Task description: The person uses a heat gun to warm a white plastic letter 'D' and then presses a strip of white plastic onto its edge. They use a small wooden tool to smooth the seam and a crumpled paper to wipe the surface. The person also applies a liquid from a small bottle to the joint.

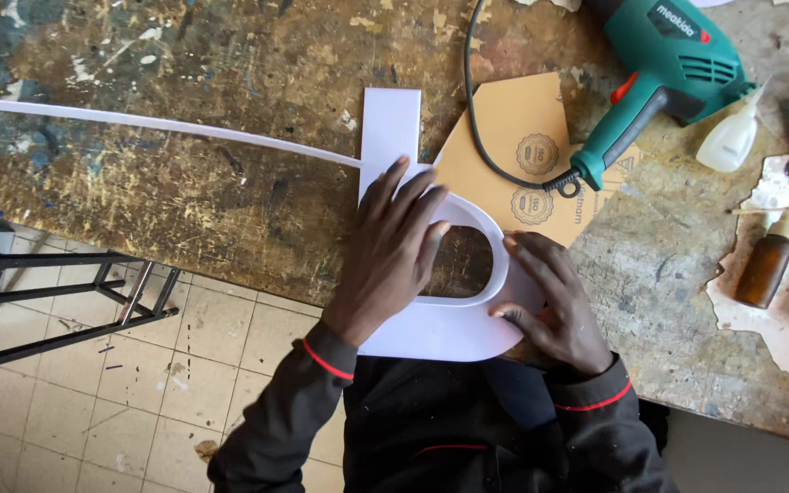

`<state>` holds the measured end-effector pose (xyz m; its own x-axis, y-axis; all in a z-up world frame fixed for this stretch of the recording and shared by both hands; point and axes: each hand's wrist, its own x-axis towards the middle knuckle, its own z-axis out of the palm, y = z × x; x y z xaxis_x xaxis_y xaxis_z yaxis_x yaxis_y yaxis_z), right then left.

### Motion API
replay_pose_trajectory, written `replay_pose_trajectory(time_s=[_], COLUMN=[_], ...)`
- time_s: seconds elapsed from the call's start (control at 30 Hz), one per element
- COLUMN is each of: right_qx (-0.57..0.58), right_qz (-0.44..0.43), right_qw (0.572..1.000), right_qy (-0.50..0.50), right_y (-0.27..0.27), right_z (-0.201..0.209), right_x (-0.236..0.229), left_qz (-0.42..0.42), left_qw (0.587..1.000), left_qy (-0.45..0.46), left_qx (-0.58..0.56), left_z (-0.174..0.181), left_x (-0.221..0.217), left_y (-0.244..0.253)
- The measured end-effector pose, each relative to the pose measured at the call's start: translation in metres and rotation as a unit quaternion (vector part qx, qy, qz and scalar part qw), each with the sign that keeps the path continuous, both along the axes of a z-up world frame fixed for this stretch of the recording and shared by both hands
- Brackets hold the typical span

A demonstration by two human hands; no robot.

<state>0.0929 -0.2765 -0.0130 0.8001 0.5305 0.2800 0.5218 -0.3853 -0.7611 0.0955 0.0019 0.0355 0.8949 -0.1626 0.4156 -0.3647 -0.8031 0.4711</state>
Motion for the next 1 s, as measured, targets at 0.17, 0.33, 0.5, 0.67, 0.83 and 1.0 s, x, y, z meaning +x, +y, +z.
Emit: replay_pose_trajectory(time_s=[0.17, 0.33, 0.5, 0.67, 0.83, 1.0], right_qx=[-0.029, -0.022, -0.016, -0.084, -0.03, -0.003], right_qz=[-0.015, -0.028, -0.02, -0.004, -0.052, -0.056], right_qw=[0.999, 0.997, 0.995, 0.994, 0.997, 0.998], right_qy=[-0.042, -0.066, -0.093, -0.077, -0.044, -0.02], right_y=[0.006, 0.008, 0.011, 0.006, 0.015, 0.019], right_z=[-0.013, -0.019, -0.019, -0.014, -0.009, -0.007], right_x=[-0.002, -0.003, -0.001, -0.01, -0.004, -0.004], left_qz=[-0.015, -0.054, -0.066, -0.115, -0.166, -0.181], left_qw=[0.997, 0.989, 0.996, 0.987, 0.952, 0.963], left_qy=[0.068, 0.133, 0.055, 0.035, 0.18, 0.155], left_qx=[0.036, -0.047, -0.012, 0.107, 0.183, 0.128], left_z=[0.01, 0.041, 0.045, 0.004, -0.033, -0.017], left_x=[-0.001, -0.065, -0.052, 0.039, 0.075, 0.065], left_y=[0.005, 0.036, 0.062, 0.038, 0.033, 0.034])
